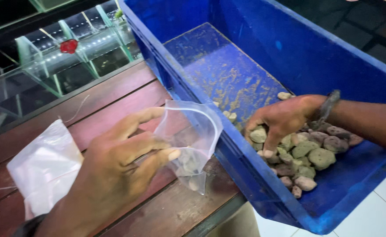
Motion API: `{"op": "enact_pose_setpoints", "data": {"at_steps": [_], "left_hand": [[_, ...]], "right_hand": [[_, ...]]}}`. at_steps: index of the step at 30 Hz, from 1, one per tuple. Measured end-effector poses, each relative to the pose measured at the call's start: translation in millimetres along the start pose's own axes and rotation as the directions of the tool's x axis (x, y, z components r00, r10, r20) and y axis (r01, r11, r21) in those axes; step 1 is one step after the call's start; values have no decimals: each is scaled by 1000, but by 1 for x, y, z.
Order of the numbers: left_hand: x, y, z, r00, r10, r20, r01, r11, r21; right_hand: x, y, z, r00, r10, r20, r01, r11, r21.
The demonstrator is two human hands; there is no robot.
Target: The person scoops small, porous rocks from a blue bin and places them into clear plastic bags. They seal each bag and place it into a larger container on the floor, repeating the process multiple times.
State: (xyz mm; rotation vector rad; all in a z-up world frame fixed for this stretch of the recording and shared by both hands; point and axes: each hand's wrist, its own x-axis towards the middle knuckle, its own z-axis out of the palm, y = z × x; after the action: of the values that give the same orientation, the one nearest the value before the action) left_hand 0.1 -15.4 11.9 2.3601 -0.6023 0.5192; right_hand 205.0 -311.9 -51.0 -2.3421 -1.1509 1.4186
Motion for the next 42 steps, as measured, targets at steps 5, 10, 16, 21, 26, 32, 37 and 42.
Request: {"op": "enact_pose_setpoints", "data": {"at_steps": [5,10,16,21,26,32,37,42], "left_hand": [[-2,3,0,1000,-7,3,7,1000,-4],[-6,0,0,1000,12,0,-12,999,-32],[-8,-2,0,1000,19,6,-19,1000,-1],[-7,-3,-1,1000,15,-8,-15,1000,-23],[-8,1,-3,1000,-4,-11,4,1000,-13],[-17,-8,2,1000,-19,-3,19,999,-39],[-17,-6,0,1000,-14,-11,13,999,-48],[-22,-12,3,999,-45,12,45,999,23]], "right_hand": [[-6,-12,-4,995,-90,50,88,995,52],[-16,-17,-14,1000,-6,-11,6,1000,-9],[-52,-49,-43,944,252,-214,-200,951,236],[-72,-120,-61,827,-314,-465,315,946,-78],[-58,-219,-49,905,-100,-414,31,985,-170],[-38,-232,-44,949,0,-316,-100,949,-300],[-37,-235,-42,915,-4,-405,-119,953,-280],[-14,-217,-22,780,-216,-587,-44,917,-396]]}}
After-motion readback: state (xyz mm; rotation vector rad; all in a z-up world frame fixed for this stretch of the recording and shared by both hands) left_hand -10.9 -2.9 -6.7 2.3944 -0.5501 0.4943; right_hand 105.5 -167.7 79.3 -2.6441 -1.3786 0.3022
